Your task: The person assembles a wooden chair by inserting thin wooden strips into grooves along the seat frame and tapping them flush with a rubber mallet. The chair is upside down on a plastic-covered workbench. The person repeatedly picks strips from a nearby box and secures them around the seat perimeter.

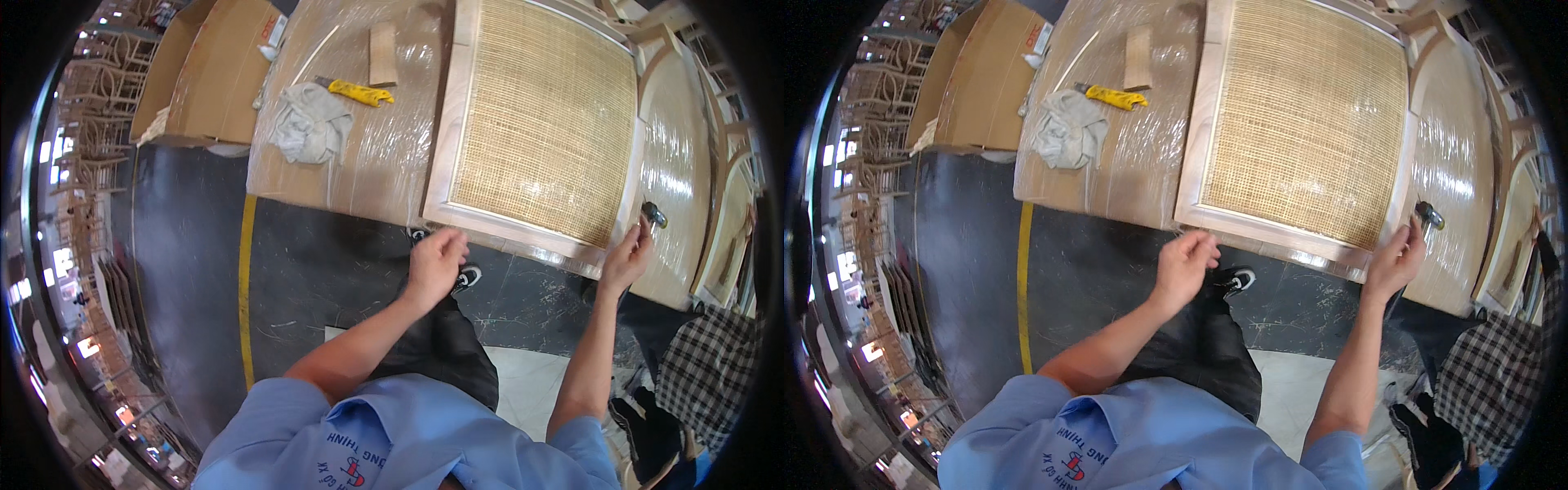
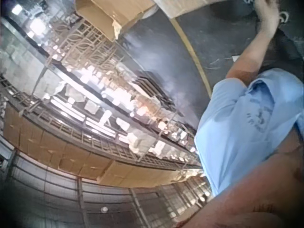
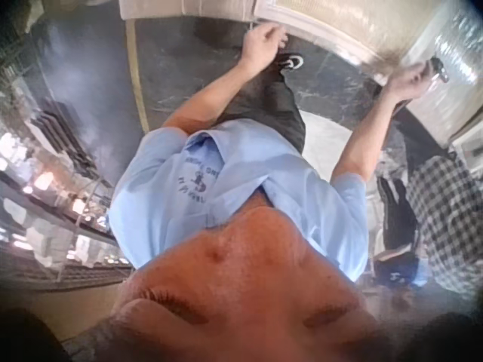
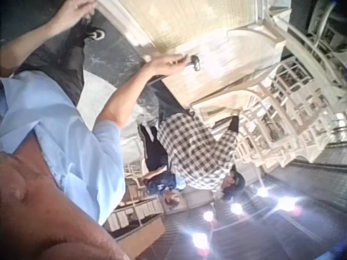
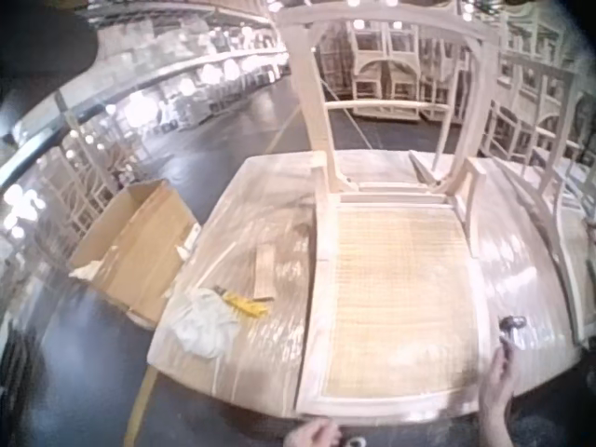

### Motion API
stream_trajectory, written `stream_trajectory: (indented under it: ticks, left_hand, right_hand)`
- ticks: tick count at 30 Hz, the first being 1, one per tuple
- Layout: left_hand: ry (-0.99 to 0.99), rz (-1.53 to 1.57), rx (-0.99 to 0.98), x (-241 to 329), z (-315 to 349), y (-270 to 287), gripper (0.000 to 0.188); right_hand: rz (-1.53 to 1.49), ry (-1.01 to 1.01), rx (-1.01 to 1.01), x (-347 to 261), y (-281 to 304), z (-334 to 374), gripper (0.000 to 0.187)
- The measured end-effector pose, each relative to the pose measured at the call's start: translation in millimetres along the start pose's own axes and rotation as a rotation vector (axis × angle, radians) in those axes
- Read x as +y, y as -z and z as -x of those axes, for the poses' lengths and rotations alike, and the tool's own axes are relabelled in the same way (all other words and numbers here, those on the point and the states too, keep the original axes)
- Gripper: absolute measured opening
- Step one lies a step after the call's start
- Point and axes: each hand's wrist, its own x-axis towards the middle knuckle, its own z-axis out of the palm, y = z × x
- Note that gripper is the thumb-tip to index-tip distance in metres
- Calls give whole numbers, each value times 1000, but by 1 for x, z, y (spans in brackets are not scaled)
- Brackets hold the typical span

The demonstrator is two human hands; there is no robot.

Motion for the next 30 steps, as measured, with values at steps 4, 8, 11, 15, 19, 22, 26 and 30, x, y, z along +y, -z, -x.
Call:
stream_trajectory:
  ticks: [4,8,11,15,19,22,26,30]
  left_hand:
    - [149,146,-22,18,-24,10,29]
    - [135,193,-41,15,-33,5,32]
    - [163,200,-9,19,-36,3,34]
    - [184,199,4,19,-40,3,37]
    - [240,192,-2,22,-44,4,37]
    - [306,205,10,27,-46,3,38]
    - [311,202,12,27,-49,4,39]
    - [309,172,12,28,-51,3,39]
  right_hand:
    - [-59,550,-634,-106,-32,46,31]
    - [33,755,-791,-126,-54,67,44]
    - [73,804,-836,-120,-60,68,46]
    - [1,813,-826,-112,-64,74,43]
    - [-14,836,-812,-105,-67,76,47]
    - [-13,827,-841,-102,-68,75,53]
    - [-43,806,-842,-102,-67,75,56]
    - [-54,788,-849,-101,-65,76,53]
